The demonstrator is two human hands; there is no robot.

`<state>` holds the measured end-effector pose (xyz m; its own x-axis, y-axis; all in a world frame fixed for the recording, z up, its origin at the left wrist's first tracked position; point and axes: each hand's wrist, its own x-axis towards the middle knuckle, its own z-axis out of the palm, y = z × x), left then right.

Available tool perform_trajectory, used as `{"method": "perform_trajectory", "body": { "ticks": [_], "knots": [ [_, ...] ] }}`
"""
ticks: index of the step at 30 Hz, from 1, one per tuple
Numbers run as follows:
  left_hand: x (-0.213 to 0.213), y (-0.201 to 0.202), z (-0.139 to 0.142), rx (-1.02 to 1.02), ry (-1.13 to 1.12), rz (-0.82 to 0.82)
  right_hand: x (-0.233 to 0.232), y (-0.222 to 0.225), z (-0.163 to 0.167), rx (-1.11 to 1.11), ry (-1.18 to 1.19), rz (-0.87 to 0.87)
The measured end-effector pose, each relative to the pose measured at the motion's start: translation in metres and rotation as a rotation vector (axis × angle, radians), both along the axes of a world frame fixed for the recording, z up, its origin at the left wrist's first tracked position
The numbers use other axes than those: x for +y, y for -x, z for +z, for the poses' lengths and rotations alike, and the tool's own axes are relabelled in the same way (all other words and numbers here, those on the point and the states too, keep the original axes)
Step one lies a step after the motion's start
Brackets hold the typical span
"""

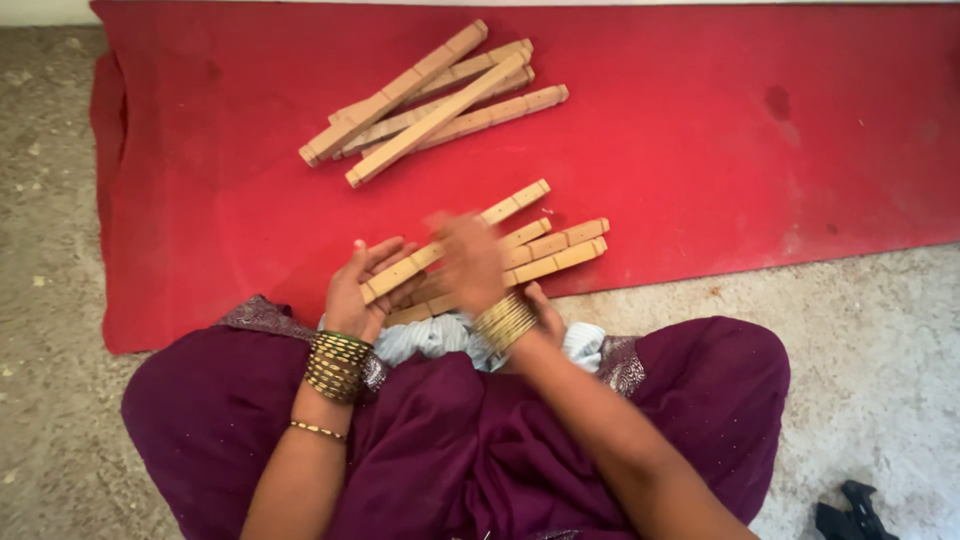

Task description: The person sits on a red mat on the floor and picks up wooden slats one at a time from a pile. They hold each slat, rub and press its ends and notched sections with their fingers and a small brown pad, then place it onto a growing stack of finished slats.

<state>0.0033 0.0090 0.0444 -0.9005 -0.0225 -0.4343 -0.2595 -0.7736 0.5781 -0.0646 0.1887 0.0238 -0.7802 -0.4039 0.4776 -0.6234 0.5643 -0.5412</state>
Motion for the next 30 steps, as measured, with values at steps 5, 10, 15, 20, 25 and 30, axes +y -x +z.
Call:
{"method": "perform_trajectory", "body": {
  "ticks": [5, 10, 15, 20, 25, 30],
  "knots": [
    [-0.007, -0.004, -0.008, -0.032, 0.039, -0.058, -0.038, -0.062, 0.044, -0.184, 0.207, 0.231],
    [-0.003, -0.003, -0.007, -0.011, -0.021, -0.025, 0.001, 0.002, 0.011, 0.007, 0.013, -0.08],
    [-0.001, -0.001, 0.002, -0.014, 0.004, -0.02, 0.07, 0.093, -0.018, -0.181, 0.165, -0.418],
    [-0.007, 0.002, 0.007, -0.132, 0.128, -0.229, 0.088, 0.121, -0.032, -0.343, 0.21, -0.574],
    [-0.012, -0.002, -0.002, -0.012, 0.274, -0.3, 0.107, 0.128, -0.03, -0.365, 0.252, -0.461],
    [-0.019, -0.004, -0.005, 0.04, 0.539, -0.328, 0.133, 0.123, -0.02, -0.779, 0.603, -0.211]
  ]
}}
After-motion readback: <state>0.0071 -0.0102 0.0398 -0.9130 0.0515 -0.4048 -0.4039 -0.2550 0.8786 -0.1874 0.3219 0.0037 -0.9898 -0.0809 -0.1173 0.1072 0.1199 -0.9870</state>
